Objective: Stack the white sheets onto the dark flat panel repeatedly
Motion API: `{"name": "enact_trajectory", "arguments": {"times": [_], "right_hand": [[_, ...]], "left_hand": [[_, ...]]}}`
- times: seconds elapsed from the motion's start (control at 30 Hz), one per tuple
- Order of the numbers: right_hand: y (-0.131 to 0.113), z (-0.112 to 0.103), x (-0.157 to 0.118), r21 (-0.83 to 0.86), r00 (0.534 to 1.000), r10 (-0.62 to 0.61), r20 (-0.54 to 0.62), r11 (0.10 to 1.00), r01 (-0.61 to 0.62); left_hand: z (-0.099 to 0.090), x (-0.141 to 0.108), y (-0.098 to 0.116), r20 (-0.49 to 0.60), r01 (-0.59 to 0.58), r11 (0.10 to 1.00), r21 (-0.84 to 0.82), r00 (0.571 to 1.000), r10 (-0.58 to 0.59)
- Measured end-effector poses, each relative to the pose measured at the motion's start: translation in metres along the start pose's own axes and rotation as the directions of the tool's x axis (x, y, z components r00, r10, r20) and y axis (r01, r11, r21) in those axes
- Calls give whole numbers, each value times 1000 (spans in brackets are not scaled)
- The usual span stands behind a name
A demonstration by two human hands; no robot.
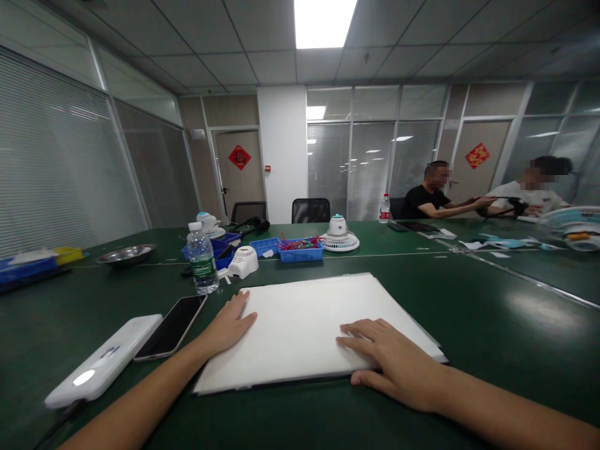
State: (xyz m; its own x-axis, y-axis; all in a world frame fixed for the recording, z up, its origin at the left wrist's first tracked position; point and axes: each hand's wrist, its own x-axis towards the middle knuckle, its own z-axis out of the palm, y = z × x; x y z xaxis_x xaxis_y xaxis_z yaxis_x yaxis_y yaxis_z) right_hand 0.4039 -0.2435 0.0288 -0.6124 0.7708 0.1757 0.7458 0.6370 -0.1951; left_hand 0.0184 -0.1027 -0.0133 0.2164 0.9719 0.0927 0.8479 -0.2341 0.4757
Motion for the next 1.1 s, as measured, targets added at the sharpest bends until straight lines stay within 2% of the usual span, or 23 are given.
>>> {"name": "enact_trajectory", "arguments": {"times": [0.13, 0.23, 0.37, 0.47, 0.57, 0.73, 0.83, 0.97, 1.1], "right_hand": [[3, 0, 0, -106, 981, -151, -124, 985, 138], [7, 3, 1, -235, 939, -279, -201, 944, 230], [12, 9, 2, -327, 875, -398, -275, 895, 304], [11, 10, 3, -386, 831, -470, -297, 855, 345], [8, 4, 4, -490, 763, -590, -263, 763, 421], [9, -11, 4, -633, 640, -738, -215, 604, 484], [16, -15, 1, -678, 610, -769, -191, 553, 485], [32, -16, -1, -707, 613, -773, -164, 526, 473], [43, -13, 0, -738, 561, -803, -202, 501, 452]], "left_hand": [[2, 1, -6, -6, -43, 998, 48, 999, 43], [2, 1, -6, -9, -69, 996, 64, 998, 70], [-2, -2, -1, -31, -40, 999, 26, 999, 41], [-7, -2, 2, -92, -6, 998, -68, 996, 0], [-12, 2, -2, -129, -8, 978, -208, 992, -19], [-17, 9, -19, -59, -56, 894, -445, 998, 33], [-23, 6, -20, -31, -114, 922, -370, 993, 111], [-31, -2, -11, -67, -195, 969, -154, 980, 187], [-35, -6, -6, -48, -219, 972, -84, 975, 216]]}}
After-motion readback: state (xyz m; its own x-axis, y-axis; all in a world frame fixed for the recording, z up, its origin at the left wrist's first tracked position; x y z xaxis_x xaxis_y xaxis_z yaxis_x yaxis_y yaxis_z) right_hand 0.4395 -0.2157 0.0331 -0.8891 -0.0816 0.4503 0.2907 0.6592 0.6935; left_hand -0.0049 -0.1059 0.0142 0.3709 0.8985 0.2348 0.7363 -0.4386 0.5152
